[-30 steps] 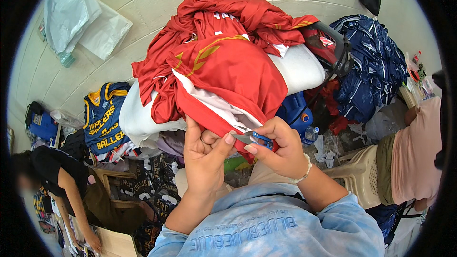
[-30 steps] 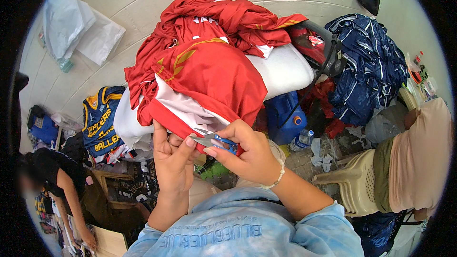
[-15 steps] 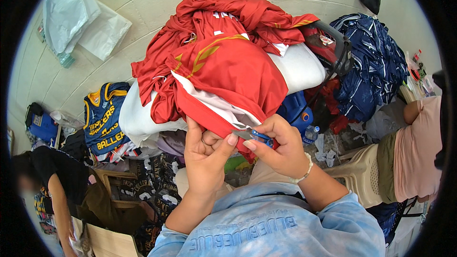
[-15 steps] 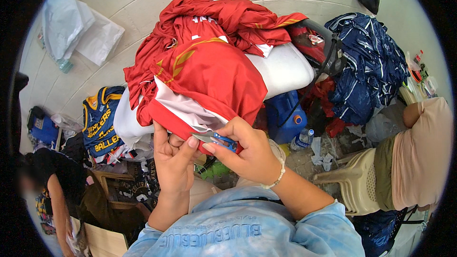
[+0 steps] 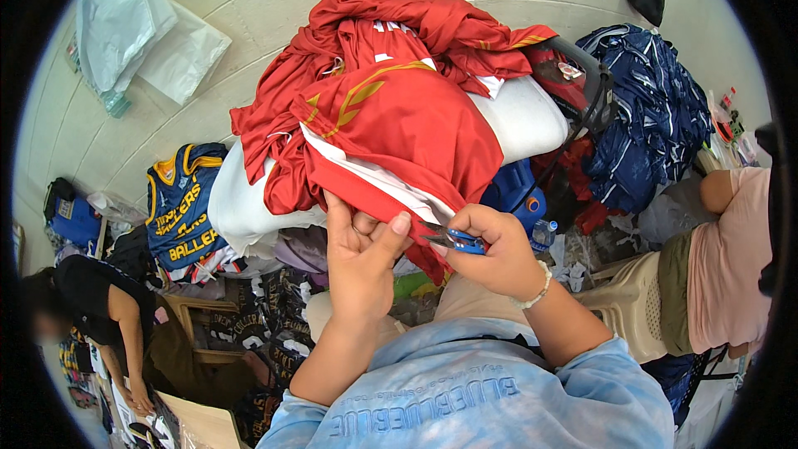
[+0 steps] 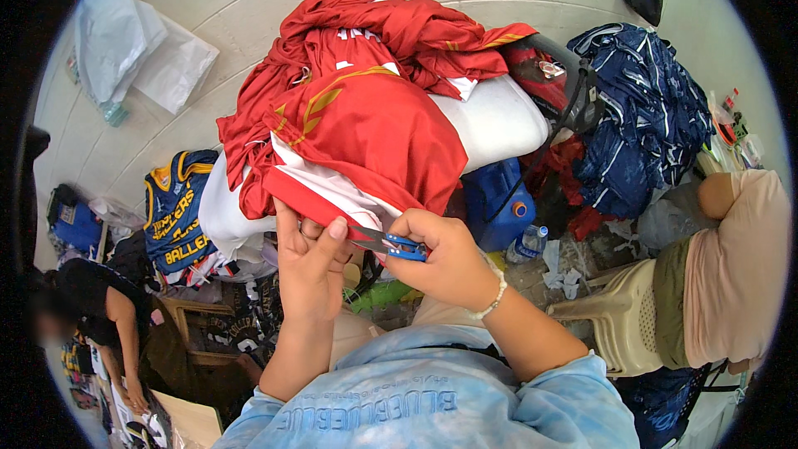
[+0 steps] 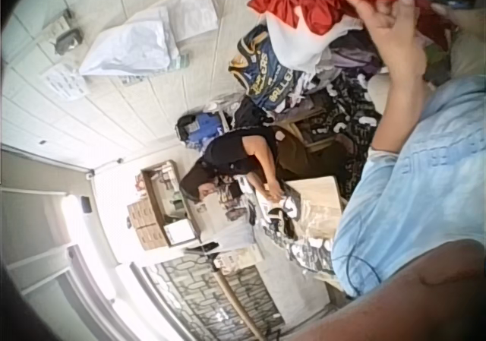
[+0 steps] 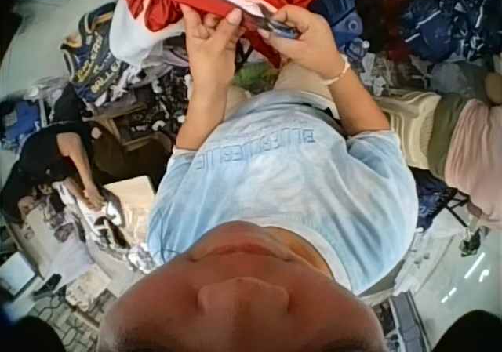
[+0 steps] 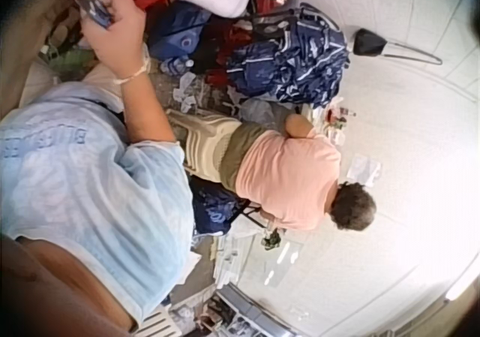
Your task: The person uses scissors to trim the white hem of a red jersey draped over a mannequin. They repeatedly cut small sections of the hem, adjust the fabric, and continue trimming along the edge.
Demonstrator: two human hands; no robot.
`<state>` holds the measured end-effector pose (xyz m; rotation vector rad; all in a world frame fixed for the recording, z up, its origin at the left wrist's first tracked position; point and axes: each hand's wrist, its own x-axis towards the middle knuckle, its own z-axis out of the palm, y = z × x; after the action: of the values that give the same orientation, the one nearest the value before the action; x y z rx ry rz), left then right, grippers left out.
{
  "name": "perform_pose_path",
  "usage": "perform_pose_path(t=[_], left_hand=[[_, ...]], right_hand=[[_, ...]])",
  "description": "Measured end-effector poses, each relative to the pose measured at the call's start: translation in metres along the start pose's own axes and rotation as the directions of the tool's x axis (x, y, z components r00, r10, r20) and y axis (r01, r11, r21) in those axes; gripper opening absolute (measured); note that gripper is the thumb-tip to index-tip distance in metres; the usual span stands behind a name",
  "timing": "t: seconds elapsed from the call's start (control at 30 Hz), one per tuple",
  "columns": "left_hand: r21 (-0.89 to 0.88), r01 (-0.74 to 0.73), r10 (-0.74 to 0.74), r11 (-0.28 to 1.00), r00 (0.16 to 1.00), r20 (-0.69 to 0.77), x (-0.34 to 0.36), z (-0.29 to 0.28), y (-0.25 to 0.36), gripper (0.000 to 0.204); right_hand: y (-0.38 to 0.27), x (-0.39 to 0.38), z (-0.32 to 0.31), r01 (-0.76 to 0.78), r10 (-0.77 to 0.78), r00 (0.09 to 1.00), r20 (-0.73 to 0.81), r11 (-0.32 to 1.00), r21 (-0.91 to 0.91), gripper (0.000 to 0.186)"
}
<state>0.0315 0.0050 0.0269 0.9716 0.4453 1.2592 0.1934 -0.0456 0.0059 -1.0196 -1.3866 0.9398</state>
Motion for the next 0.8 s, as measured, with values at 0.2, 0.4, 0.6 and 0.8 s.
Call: perform_pose_path(t=[0.2,0.4,0.6,0.8], left_hand=[[-0.023,0.021,-0.021,1.0,1.0,-0.001,0.0025,-0.0044,0.0039,0.077],[-0.01,0.035,-0.035,0.999,0.999,-0.005,-0.0005,-0.001,0.005,0.077],[-0.006,0.032,-0.031,0.999,0.999,0.037,-0.0001,-0.0038,0.0053,0.078],[0.001,0.048,-0.048,0.999,0.999,0.014,-0.005,-0.0008,0.008,0.078]], right_hand=[[-0.0035,-0.005,-0.0068,0.098,-0.098,0.992,-0.077,0.995,-0.009,0.022],[-0.0048,-0.0093,-0.0067,0.145,-0.16,0.986,-0.047,0.962,-0.233,0.027],[-0.0022,-0.0087,-0.0047,0.131,-0.147,0.986,-0.077,0.973,-0.191,0.027],[-0.0056,-0.0071,0.0008,0.144,-0.166,0.981,-0.101,0.97,-0.198,0.027]])
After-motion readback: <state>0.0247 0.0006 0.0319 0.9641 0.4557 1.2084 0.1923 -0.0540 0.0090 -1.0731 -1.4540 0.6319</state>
